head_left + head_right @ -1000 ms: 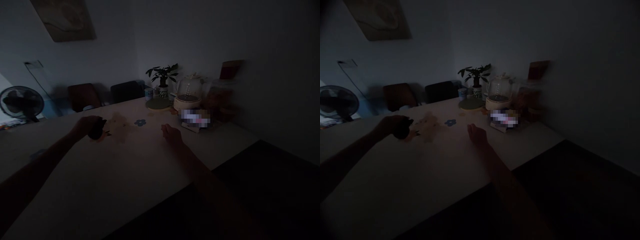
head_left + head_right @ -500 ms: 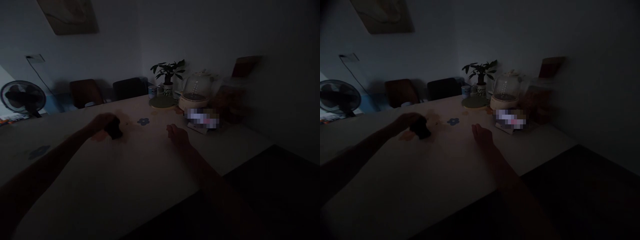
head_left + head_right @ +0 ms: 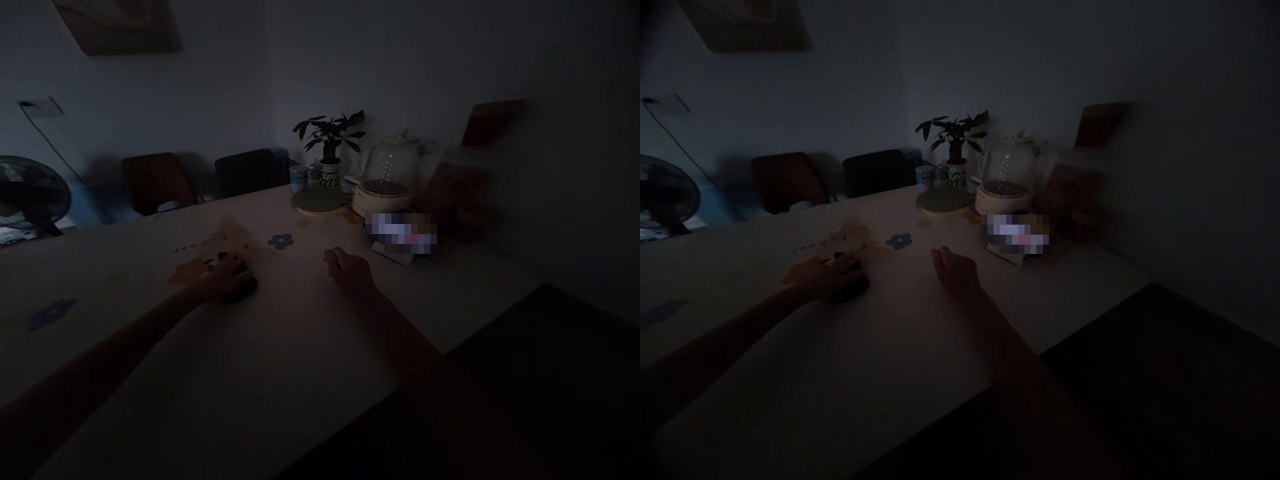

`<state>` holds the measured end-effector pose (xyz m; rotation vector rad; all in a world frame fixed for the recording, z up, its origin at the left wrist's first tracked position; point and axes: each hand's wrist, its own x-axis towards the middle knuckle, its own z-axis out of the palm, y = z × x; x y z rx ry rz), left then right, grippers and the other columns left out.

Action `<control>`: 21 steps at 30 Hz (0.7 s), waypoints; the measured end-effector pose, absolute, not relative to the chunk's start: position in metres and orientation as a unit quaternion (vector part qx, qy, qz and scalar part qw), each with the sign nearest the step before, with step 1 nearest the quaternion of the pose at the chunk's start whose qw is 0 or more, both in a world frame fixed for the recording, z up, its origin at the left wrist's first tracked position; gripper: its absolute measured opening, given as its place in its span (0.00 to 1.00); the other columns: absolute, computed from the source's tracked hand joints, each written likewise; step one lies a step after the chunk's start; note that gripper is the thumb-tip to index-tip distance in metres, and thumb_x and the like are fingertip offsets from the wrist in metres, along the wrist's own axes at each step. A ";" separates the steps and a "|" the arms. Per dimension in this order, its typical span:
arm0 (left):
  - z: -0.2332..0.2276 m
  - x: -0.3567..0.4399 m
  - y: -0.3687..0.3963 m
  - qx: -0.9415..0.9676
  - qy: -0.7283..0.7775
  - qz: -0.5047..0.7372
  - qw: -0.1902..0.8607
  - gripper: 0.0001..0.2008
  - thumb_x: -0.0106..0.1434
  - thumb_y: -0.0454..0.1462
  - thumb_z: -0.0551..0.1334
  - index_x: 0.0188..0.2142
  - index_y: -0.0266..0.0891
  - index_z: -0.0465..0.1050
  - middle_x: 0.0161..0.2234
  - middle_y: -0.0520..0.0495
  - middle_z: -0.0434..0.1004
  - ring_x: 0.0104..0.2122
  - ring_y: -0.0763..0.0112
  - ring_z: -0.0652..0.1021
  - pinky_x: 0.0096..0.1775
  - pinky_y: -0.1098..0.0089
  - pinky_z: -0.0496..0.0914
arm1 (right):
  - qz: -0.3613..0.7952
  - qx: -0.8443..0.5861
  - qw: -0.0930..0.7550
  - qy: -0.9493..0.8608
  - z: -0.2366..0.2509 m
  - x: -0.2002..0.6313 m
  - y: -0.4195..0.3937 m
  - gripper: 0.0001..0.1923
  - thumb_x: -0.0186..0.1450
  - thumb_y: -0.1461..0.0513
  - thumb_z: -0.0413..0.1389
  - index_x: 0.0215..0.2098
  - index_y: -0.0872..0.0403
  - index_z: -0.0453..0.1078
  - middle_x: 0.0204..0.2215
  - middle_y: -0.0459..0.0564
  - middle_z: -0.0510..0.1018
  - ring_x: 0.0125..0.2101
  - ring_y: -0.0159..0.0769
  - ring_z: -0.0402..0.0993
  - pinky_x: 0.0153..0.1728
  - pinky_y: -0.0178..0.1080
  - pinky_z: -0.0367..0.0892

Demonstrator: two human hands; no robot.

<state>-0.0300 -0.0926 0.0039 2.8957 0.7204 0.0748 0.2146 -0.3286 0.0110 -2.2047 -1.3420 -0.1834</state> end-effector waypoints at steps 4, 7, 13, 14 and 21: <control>0.001 0.037 -0.101 0.955 0.282 0.017 0.091 0.30 0.69 0.53 0.50 0.59 0.31 0.67 0.64 0.28 0.61 0.65 0.48 0.63 0.62 0.55 0.61 | -0.060 -0.814 0.273 -0.509 0.014 0.212 -0.330 0.18 0.75 0.57 0.41 0.37 0.55 0.69 0.24 0.47 0.77 0.28 0.34 0.76 0.29 0.33 0.57; -0.003 0.093 -0.107 0.949 0.300 0.024 0.092 0.32 0.70 0.51 0.52 0.62 0.28 0.62 0.67 0.26 0.54 0.68 0.47 0.58 0.65 0.56 0.56 | -0.071 -0.812 0.268 -0.513 0.015 0.211 -0.330 0.18 0.75 0.57 0.41 0.36 0.54 0.69 0.23 0.47 0.76 0.26 0.34 0.75 0.28 0.33 0.54; -0.014 0.196 -0.130 0.963 0.242 0.060 0.100 0.34 0.71 0.51 0.50 0.67 0.29 0.54 0.68 0.27 0.54 0.68 0.51 0.58 0.65 0.59 0.55 | -0.102 -0.814 0.240 -0.520 0.017 0.209 -0.331 0.19 0.75 0.57 0.42 0.36 0.55 0.71 0.25 0.50 0.78 0.27 0.35 0.74 0.27 0.35 0.50; -0.015 0.212 -0.135 0.966 0.230 0.064 0.102 0.34 0.72 0.51 0.50 0.67 0.28 0.53 0.68 0.27 0.54 0.68 0.52 0.58 0.65 0.60 0.55 | -0.105 -0.814 0.239 -0.519 0.016 0.209 -0.331 0.19 0.75 0.57 0.42 0.36 0.55 0.71 0.26 0.51 0.78 0.27 0.35 0.75 0.27 0.35 0.50; -0.017 0.276 -0.162 0.973 0.187 0.084 0.103 0.28 0.72 0.44 0.50 0.63 0.23 0.60 0.66 0.23 0.56 0.67 0.47 0.59 0.65 0.55 0.58 | -0.134 -0.820 0.267 -0.488 0.013 0.214 -0.334 0.22 0.76 0.57 0.40 0.36 0.55 0.73 0.27 0.52 0.79 0.27 0.35 0.73 0.27 0.36 0.49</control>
